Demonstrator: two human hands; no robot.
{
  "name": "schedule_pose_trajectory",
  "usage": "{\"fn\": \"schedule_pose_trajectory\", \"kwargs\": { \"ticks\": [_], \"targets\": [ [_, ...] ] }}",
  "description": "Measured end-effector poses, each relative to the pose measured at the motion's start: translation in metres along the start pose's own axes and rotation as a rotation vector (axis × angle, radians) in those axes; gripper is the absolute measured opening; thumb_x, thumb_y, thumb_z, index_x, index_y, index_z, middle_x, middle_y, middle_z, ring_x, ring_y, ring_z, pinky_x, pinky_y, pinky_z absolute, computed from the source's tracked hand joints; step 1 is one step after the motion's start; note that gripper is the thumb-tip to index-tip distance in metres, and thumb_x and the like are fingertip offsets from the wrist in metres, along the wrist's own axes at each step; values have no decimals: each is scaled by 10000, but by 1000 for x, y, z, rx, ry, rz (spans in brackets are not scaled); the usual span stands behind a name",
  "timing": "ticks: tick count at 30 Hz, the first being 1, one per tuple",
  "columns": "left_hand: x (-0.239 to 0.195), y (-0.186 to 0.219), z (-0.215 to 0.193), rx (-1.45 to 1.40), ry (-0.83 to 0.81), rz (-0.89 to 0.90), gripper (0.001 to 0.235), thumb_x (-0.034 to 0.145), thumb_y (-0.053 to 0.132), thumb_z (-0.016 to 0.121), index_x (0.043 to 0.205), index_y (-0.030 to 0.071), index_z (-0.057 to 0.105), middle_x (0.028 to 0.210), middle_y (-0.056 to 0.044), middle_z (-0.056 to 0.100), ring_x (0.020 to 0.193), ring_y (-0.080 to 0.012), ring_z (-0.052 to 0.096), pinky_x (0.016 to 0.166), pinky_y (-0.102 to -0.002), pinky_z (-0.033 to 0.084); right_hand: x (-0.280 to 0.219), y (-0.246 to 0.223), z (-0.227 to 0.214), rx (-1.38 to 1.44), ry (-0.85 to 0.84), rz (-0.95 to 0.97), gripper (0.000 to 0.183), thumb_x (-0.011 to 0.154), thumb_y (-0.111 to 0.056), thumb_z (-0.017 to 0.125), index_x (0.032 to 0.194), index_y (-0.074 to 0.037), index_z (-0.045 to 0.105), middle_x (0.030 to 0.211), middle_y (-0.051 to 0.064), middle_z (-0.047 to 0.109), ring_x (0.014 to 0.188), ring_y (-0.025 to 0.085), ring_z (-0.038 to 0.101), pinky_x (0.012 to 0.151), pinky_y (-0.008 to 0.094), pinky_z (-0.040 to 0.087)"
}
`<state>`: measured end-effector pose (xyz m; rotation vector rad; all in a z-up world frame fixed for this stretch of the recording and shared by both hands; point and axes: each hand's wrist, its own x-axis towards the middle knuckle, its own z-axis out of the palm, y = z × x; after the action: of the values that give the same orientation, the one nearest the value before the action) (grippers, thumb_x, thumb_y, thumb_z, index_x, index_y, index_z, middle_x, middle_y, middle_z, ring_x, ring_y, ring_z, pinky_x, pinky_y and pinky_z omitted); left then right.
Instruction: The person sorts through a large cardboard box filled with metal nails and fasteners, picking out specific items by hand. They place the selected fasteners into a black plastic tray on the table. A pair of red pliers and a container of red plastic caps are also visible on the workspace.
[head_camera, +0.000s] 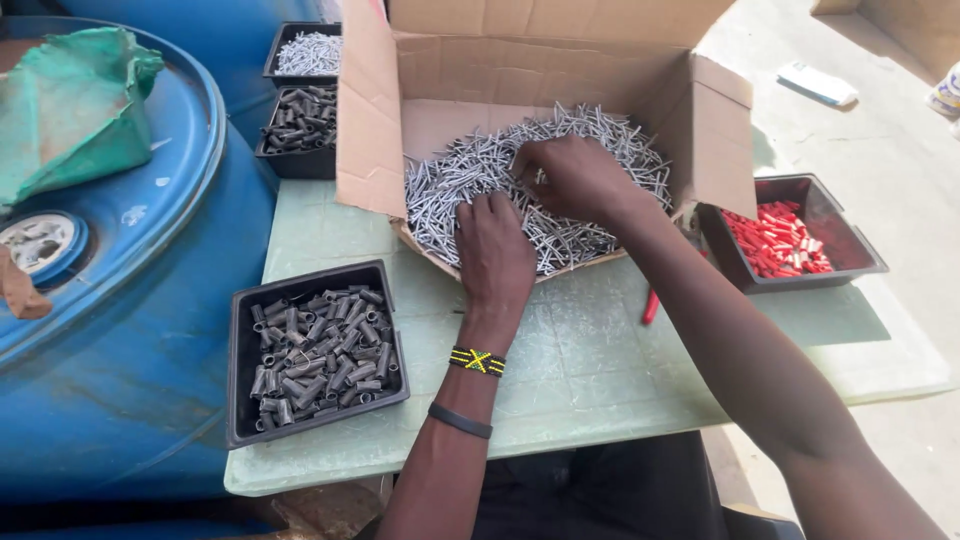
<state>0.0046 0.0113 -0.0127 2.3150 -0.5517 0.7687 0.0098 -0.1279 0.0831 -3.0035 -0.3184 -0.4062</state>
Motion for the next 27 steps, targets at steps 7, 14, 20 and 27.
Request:
{"fn": "schedule_pose_trajectory", "kwargs": {
  "ticks": [7,14,20,27],
  "targets": [
    [1,10,-17,12,4,-3,71,899,31,583,920,60,522,869,-111,511,922,-365,603,687,-487,576,11,33,15,-139,-36,47,105,863,-259,753,921,-325,811,1101,-12,752,1106,343,670,975,567,470],
    [3,12,-17,44,-41,-8,75,923,67,608,935,55,535,882,-96,511,948,-344,603,708,-468,580,1,30,6,-77,-83,3,201,915,-441,729,1023,-297,819,1244,27,697,1219,357,580,1048,558,390],
    [3,13,-23,6,-56,-15,82,890,33,615,920,68,547,900,-99,524,961,-342,604,709,-470,578,-6,30,3,74,-17,10,242,905,-418,749,1013,-208,799,1141,78,708,1189,367,582,1038,570,358],
    [0,12,-24,-4,-69,15,124,868,12,621,963,87,593,966,-118,551,1003,-367,597,720,-508,569,-17,21,-13,203,2,-3,121,925,-247,732,1029,-192,761,909,4,777,1098,332,614,1035,549,314]
  ]
}}
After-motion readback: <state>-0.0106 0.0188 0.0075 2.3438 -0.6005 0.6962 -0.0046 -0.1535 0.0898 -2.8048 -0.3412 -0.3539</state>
